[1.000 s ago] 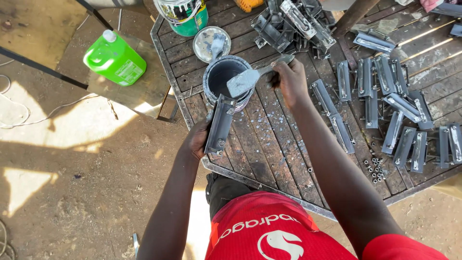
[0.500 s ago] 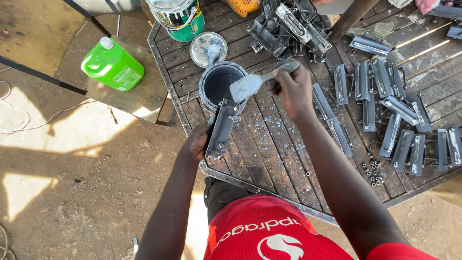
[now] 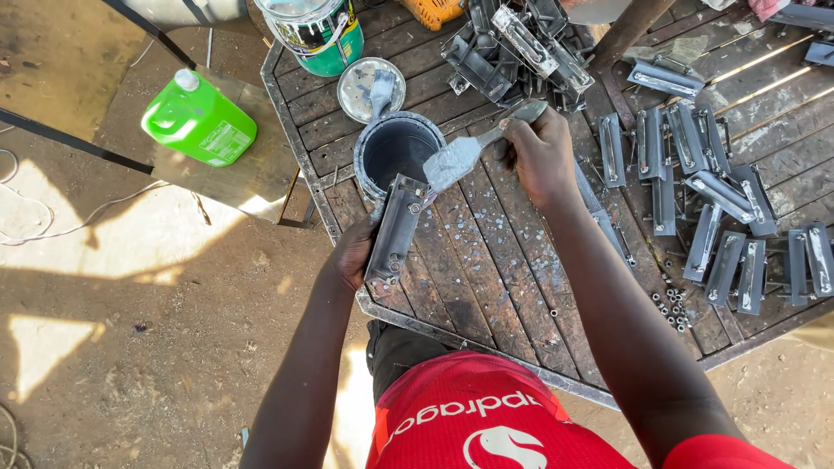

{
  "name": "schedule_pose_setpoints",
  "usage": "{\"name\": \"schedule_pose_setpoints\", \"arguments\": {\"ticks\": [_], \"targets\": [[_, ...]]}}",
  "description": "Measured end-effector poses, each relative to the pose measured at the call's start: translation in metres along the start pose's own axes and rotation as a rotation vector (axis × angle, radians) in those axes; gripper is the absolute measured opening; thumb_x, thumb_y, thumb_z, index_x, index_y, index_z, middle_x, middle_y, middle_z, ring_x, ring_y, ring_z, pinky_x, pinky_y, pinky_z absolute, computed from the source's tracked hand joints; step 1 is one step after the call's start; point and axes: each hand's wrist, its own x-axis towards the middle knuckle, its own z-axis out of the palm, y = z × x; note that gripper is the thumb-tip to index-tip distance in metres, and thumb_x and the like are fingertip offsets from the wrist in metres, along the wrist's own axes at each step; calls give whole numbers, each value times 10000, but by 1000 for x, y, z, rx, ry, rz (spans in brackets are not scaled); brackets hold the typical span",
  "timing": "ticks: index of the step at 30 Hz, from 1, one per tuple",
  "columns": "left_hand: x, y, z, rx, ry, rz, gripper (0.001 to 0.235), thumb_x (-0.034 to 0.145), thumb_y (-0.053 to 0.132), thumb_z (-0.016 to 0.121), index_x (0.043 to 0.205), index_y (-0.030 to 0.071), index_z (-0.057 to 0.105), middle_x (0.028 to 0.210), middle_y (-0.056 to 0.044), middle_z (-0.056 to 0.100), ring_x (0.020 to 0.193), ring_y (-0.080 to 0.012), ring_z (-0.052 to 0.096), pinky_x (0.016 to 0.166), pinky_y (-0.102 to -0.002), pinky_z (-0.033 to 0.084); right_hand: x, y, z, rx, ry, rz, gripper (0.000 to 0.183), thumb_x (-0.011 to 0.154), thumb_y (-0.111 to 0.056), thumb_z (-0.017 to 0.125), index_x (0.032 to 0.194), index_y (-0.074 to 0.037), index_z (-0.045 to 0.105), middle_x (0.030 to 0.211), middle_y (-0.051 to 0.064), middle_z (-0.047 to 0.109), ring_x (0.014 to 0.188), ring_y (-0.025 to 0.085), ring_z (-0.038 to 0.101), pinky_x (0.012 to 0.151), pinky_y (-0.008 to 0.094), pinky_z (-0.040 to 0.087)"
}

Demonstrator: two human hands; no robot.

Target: Applying black paint to small metal brackets using a spatula on a fabrication table

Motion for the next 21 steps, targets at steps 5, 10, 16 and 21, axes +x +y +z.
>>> {"name": "schedule_pose_setpoints", "arguments": {"ticks": [5,10,16,21], "targets": [[7,13,8,23,-40,-49,268,908,272,754,1010,24,767,853,-180,758,732,-283,772,604,-355,632,23,17,-1,-77,-39,111,160,920,-176,612,849,-37,645,610,132,611,494,169,614,448,295,499],[27,23,8,58,-90,-105,279,913,254,746,966,-20,750,789,-186,747,678,-273,773,545,-328,623,38,7,14,-210,-142,150,183,928,-181,580,889,-41,691,636,129,646,507,187,646,463,331,518],[37,33,-3,241,-140,-229,433,998,433,588,1206,81,730,1002,-96,766,808,-191,712,694,-351,569,38,-53,17,-340,-32,368,110,1068,-167,549,975,-142,603,771,-29,673,565,33,568,499,177,467],[42,32,1,261,-138,-237,413,995,393,590,1164,42,727,952,-133,764,769,-225,722,673,-366,588,28,-46,27,-441,-169,391,231,1050,-237,507,838,-180,581,765,-27,640,583,48,510,494,216,434]]}}
